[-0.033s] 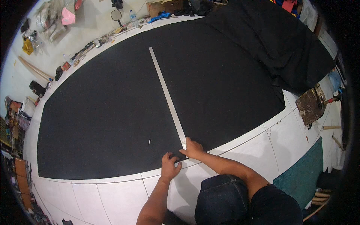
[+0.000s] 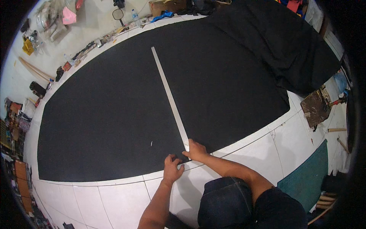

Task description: The person marks a large piece of black fabric on the floor using a long metal ruler and a piece of tailor's chalk.

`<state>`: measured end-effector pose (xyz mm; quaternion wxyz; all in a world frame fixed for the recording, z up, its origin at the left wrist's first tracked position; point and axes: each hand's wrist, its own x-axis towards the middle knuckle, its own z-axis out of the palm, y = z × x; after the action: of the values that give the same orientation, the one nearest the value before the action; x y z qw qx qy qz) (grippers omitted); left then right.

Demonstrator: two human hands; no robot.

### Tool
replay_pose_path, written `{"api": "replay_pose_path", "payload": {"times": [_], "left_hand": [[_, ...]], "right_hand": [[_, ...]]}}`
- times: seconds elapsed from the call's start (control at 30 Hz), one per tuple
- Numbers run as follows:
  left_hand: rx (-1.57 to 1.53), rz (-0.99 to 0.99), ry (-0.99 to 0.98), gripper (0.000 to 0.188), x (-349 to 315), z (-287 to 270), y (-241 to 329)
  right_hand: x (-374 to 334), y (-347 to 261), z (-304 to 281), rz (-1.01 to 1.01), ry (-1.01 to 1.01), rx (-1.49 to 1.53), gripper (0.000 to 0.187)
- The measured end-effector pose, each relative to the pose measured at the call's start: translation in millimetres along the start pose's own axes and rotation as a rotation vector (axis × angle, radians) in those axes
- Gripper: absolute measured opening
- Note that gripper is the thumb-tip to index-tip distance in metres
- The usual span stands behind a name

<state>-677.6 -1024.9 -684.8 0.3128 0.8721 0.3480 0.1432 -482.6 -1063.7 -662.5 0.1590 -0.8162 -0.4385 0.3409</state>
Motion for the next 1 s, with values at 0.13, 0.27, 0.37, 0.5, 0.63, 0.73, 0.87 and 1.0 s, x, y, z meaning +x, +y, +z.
{"api": "replay_pose_path", "payload": {"times": [0.13,0.27,0.37,0.5,0.63,0.73,0.87,1.0], "left_hand": [[0.033,0.047,-0.02,0.033,0.6,1.9,-3.1],[0.015,0.046,0.004,0.032,-1.0,4.6,-4.3],[0.041,0.064,0.021,0.032,-2.7,0.7,-6.8],[-0.013,-0.004,-0.034,0.029,-0.1,-2.3,0.1],[-0.01,-0.031,-0.053,0.026,0.7,0.3,3.1],[0.008,-0.011,-0.034,0.026,0.8,-1.2,-0.1],[-0.015,-0.028,-0.036,0.024,1.9,1.1,7.7],[-0.017,0.001,0.0,0.024,0.1,0.0,0.7]], "right_hand": [[-8.8,0.6,4.2,-0.088,0.117,0.006,0.07],[-16.0,0.0,3.0,-0.052,0.057,0.024,0.076],[-14.0,-4.1,-4.4,-0.028,0.028,-0.017,0.079],[0.8,6.0,-17.5,-0.036,0.018,-0.004,0.066],[18.8,15.5,-26.1,-0.014,-0.12,0.104,0.048],[19.6,10.1,-22.2,-0.057,-0.08,0.027,0.045],[21.5,10.2,-19.1,-0.021,-0.017,0.005,0.044],[21.9,-2.5,-28.8,-0.003,-0.067,-0.027,0.044]]}}
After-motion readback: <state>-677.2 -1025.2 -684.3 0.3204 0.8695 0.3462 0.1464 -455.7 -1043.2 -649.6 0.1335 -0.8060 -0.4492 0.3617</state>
